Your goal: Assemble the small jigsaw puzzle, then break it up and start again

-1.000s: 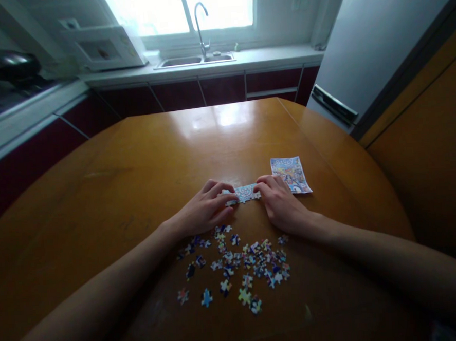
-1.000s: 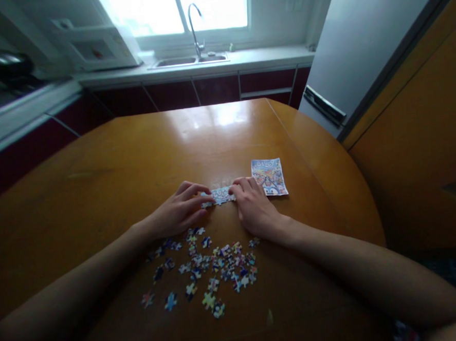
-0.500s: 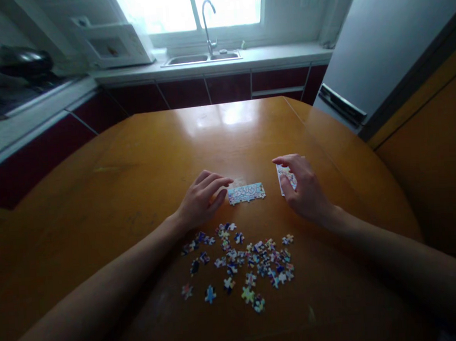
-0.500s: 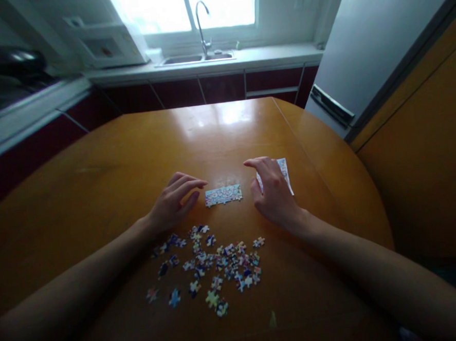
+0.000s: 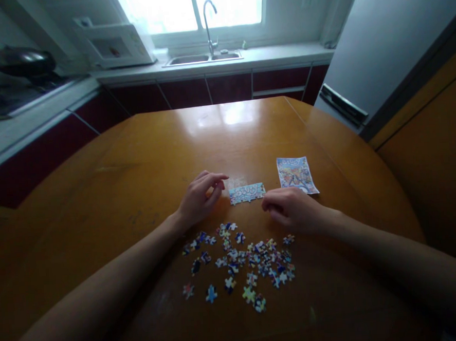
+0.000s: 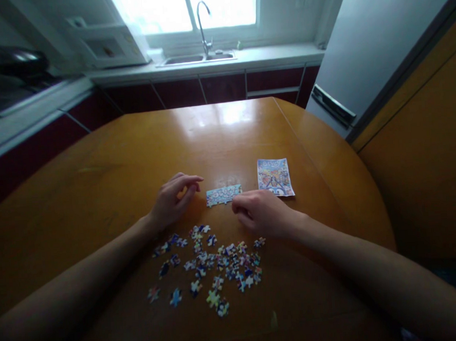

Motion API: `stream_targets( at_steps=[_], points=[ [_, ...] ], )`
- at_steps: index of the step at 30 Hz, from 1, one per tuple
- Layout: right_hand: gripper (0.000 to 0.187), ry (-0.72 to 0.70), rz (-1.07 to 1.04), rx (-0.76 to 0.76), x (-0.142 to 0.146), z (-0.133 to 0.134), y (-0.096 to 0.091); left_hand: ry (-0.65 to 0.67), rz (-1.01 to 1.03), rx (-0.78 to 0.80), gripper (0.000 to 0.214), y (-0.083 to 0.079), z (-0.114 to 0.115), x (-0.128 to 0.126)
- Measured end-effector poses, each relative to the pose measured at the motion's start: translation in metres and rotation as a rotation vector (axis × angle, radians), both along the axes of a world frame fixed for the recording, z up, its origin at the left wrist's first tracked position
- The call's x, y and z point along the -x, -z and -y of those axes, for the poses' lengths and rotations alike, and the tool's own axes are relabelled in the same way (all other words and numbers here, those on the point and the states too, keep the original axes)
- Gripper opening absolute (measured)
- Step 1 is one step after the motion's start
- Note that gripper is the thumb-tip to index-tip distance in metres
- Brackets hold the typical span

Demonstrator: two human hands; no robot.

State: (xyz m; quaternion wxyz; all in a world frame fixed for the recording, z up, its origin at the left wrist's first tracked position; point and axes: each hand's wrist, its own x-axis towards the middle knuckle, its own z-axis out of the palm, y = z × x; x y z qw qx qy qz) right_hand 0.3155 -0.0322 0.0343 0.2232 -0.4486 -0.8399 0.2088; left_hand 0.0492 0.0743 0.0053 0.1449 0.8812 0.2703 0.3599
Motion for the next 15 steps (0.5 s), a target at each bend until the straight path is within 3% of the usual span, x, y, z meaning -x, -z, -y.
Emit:
stream_targets(
  at_steps=[4, 9, 15],
  points=[
    [0.014, -0.106, 0.19, 0.079, 0.003, 0.007, -0.001, -0.101, -0.005, 0.049, 0.018, 0.001, -0.004, 0.0],
    [0.014, -0.127, 0.229, 0.087, 0.003, 0.01, -0.003, -0.181, 0.047, 0.132, 0.02, 0.005, -0.008, 0.001],
    [0.011, -0.164, 0.221, 0.152, 0.002, 0.007, -0.004, -0.225, 0.287, 0.434, 0.019, 0.005, -0.014, 0.001]
  ],
)
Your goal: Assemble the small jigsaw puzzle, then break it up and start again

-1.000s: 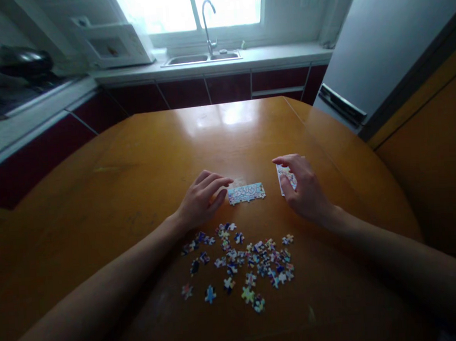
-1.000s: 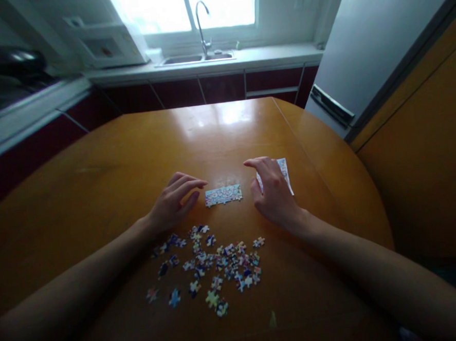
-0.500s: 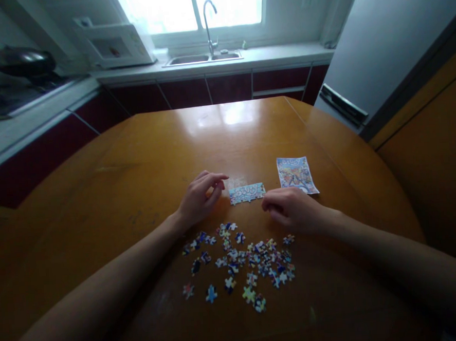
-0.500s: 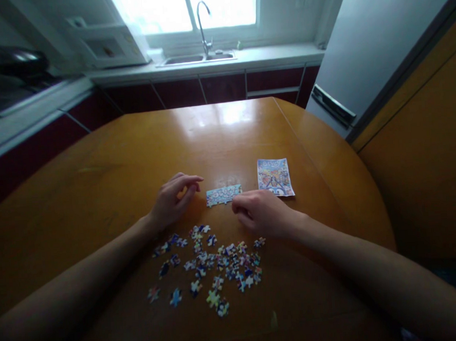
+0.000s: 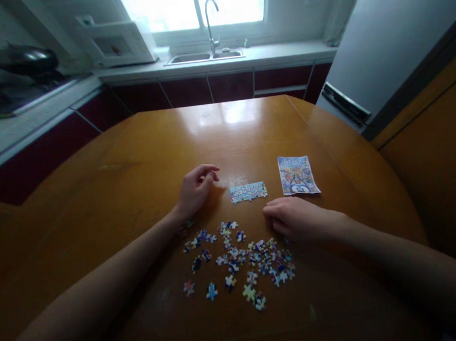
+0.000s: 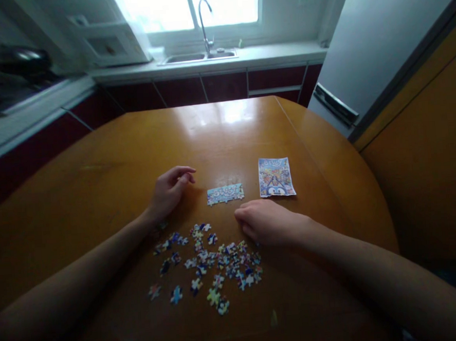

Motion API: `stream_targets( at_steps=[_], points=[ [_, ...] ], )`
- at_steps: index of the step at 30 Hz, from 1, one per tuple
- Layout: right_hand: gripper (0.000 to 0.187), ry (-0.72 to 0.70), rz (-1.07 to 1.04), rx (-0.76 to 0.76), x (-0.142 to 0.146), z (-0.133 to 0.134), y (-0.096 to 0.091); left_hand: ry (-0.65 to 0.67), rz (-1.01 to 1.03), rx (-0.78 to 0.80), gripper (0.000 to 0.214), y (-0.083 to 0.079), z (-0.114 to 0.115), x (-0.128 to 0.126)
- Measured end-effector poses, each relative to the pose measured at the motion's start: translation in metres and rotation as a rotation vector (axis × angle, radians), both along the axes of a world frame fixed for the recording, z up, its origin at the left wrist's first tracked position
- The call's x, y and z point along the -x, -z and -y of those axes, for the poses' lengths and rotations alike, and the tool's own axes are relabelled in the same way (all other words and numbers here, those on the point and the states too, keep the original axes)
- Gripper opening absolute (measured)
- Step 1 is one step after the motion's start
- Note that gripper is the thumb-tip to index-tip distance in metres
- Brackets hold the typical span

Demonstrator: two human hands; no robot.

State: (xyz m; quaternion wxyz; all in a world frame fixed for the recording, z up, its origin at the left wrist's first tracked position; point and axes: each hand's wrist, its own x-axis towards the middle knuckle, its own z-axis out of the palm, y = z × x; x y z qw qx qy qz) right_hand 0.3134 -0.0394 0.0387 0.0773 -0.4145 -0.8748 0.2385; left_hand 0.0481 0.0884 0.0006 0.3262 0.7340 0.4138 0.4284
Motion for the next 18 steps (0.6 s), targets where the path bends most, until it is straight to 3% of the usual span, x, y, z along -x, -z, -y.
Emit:
stream_targets(
  at_steps=[8, 18],
  points=[
    [0.011, 0.029, 0.007, 0.011, 0.001, 0.001, 0.007, -0.115, 0.62, 0.397, 0.015, -0.004, -0.013, 0.004],
    [0.012, 0.075, 0.003, 0.063, 0.001, -0.001, 0.009, -0.096, 0.625, 0.496, 0.013, -0.006, -0.017, 0.004]
  ],
)
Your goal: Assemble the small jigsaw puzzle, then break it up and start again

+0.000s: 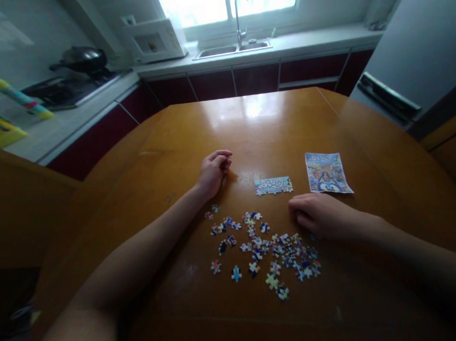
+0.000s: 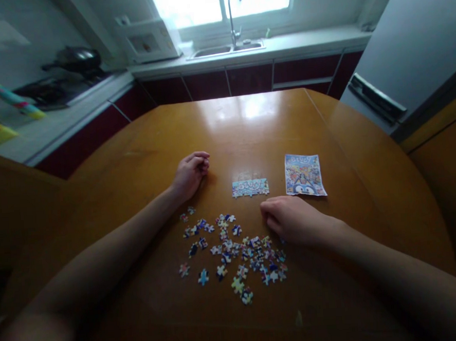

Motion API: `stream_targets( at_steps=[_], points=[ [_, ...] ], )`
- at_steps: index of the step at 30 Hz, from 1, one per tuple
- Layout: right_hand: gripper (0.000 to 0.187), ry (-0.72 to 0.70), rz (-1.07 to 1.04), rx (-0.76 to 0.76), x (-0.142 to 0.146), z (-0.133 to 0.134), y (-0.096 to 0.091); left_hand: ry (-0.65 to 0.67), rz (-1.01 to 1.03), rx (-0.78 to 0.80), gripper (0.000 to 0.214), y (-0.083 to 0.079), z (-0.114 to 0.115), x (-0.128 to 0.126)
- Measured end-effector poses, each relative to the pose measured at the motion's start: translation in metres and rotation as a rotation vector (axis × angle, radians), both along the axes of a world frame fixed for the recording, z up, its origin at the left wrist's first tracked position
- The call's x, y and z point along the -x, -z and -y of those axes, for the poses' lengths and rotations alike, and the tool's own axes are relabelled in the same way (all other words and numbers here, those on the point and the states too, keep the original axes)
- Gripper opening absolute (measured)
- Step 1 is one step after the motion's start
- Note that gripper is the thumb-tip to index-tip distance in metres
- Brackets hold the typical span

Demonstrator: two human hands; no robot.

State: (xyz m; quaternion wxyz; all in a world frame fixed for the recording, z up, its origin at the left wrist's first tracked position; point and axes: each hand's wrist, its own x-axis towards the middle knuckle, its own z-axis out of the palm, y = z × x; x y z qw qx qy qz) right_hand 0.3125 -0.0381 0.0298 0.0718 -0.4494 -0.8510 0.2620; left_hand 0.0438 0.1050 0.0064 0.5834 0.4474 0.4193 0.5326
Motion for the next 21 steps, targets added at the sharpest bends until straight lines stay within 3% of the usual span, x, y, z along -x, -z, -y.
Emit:
stream_targets(
  at_steps=[21],
  points=[
    [0.013, 0.005, -0.005, 0.026, 0.0012, 0.0003, -0.0042, 0.051, -0.042, -0.019, 0.01, 0.0042, -0.0027, 0.0017]
  ],
)
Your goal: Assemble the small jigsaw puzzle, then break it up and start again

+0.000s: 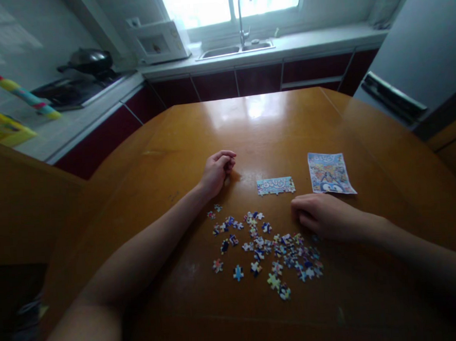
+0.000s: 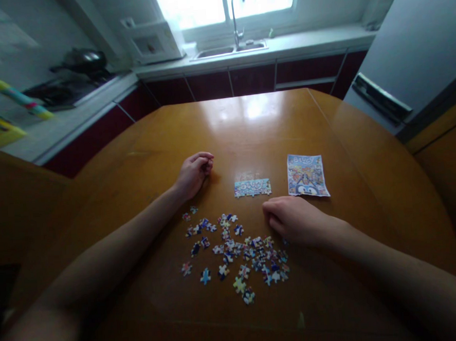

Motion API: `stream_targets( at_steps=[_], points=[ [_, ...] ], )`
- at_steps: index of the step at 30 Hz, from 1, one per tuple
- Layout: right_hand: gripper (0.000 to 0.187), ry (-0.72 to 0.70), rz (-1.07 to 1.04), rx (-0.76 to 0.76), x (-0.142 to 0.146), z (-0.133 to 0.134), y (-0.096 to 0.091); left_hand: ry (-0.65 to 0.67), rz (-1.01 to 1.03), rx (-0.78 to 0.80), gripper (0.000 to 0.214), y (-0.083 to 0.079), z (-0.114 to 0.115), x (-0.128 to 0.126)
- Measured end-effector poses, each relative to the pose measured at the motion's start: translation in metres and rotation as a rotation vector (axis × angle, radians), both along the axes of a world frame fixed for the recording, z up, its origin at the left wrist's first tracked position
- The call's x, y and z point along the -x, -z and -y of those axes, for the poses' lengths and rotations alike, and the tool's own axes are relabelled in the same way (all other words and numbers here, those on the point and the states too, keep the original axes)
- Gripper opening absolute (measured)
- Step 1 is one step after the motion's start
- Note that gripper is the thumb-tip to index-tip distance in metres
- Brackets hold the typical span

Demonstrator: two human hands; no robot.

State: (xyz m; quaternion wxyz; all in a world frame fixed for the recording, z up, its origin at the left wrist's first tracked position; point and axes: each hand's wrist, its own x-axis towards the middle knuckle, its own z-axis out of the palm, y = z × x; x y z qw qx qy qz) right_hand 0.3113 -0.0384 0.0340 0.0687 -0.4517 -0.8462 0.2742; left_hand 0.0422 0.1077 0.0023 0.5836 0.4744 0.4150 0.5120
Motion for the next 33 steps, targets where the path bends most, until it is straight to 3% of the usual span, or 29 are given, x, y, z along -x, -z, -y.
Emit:
stream_targets(
  at_steps=[33],
  points=[
    [0.014, 0.009, -0.004, 0.015, -0.0025, -0.0011, 0.0024, 0.056, -0.025, -0.011, 0.011, 0.0019, -0.001, 0.002]
  ],
)
